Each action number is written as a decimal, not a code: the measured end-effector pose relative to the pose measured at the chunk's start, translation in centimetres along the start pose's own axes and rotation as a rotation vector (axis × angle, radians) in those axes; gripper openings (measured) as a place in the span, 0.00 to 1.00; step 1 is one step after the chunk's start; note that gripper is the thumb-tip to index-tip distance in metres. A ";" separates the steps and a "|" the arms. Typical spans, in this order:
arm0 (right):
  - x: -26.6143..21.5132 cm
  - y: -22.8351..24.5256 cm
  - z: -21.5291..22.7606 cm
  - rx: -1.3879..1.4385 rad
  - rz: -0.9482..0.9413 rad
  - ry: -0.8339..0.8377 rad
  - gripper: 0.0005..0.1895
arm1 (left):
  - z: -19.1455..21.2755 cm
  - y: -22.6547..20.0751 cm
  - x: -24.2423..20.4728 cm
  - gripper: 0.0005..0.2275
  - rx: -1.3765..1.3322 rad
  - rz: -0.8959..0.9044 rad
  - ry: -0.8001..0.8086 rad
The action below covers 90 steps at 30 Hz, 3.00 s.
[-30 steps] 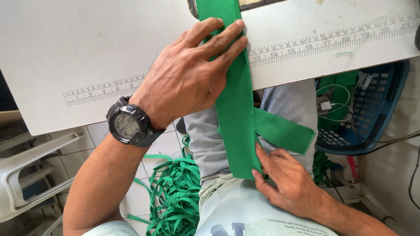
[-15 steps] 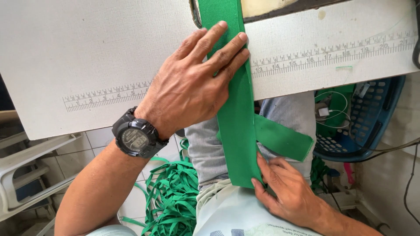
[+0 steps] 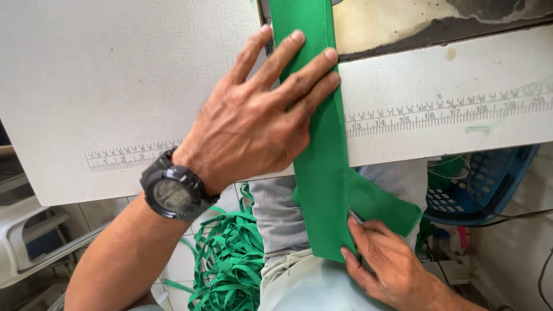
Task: Aligning, preparing, and cutting green fabric strips on a sewing machine table.
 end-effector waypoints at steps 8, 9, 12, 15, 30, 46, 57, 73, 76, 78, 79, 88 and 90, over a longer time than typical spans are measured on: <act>3.4 -1.0 0.8 0.014 0.005 -0.016 0.37 | -0.2 3.8 1.5 0.23 0.041 -0.025 -0.015; 3.9 -1.0 0.9 0.020 0.025 -0.040 0.35 | -0.2 4.2 1.6 0.23 0.101 -0.028 0.002; 4.9 -1.8 0.8 -0.060 0.059 -0.071 0.36 | -0.4 5.0 1.7 0.22 0.229 -0.031 -0.066; 4.1 -1.5 0.7 -0.015 -0.023 -0.077 0.44 | -0.6 3.9 1.9 0.20 0.143 -0.039 -0.107; -2.2 3.0 -0.9 0.070 -0.074 0.057 0.45 | -1.0 -2.7 -1.2 0.22 0.035 0.014 -0.072; -2.1 2.6 -0.8 0.068 -0.074 0.072 0.44 | -0.6 -3.3 -1.2 0.21 0.059 0.030 -0.024; 0.4 1.0 0.6 0.065 -0.063 0.149 0.41 | -0.2 -2.1 0.2 0.22 -0.007 0.066 0.095; 3.9 -1.3 1.0 0.068 -0.038 -0.004 0.38 | -1.2 3.3 2.5 0.18 0.104 -0.001 -0.124; 1.7 -0.5 0.2 0.143 -0.044 -0.028 0.38 | -1.4 0.8 1.8 0.23 0.027 0.012 -0.178; -0.3 0.1 -0.6 0.184 -0.029 0.014 0.44 | -1.1 -0.9 1.1 0.27 0.025 0.065 -0.025; -0.8 0.9 -0.4 0.178 -0.031 0.012 0.44 | -1.4 -1.2 0.8 0.27 0.023 0.061 -0.030; -3.1 2.1 -0.4 0.091 -0.093 0.114 0.45 | -1.8 -2.4 -0.5 0.37 0.225 0.047 0.042; -2.9 2.1 -0.4 0.060 -0.075 0.106 0.45 | -1.4 -2.4 0.0 0.23 0.134 0.030 -0.027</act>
Point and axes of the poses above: each hand's wrist, its own x-axis towards the middle knuckle, its own z-axis out of the back of the hand, y = z × x, the point moved 1 cm from there along x, towards the middle knuckle, and after that the axes turned 1 degree about y, right-handed, at the moved point
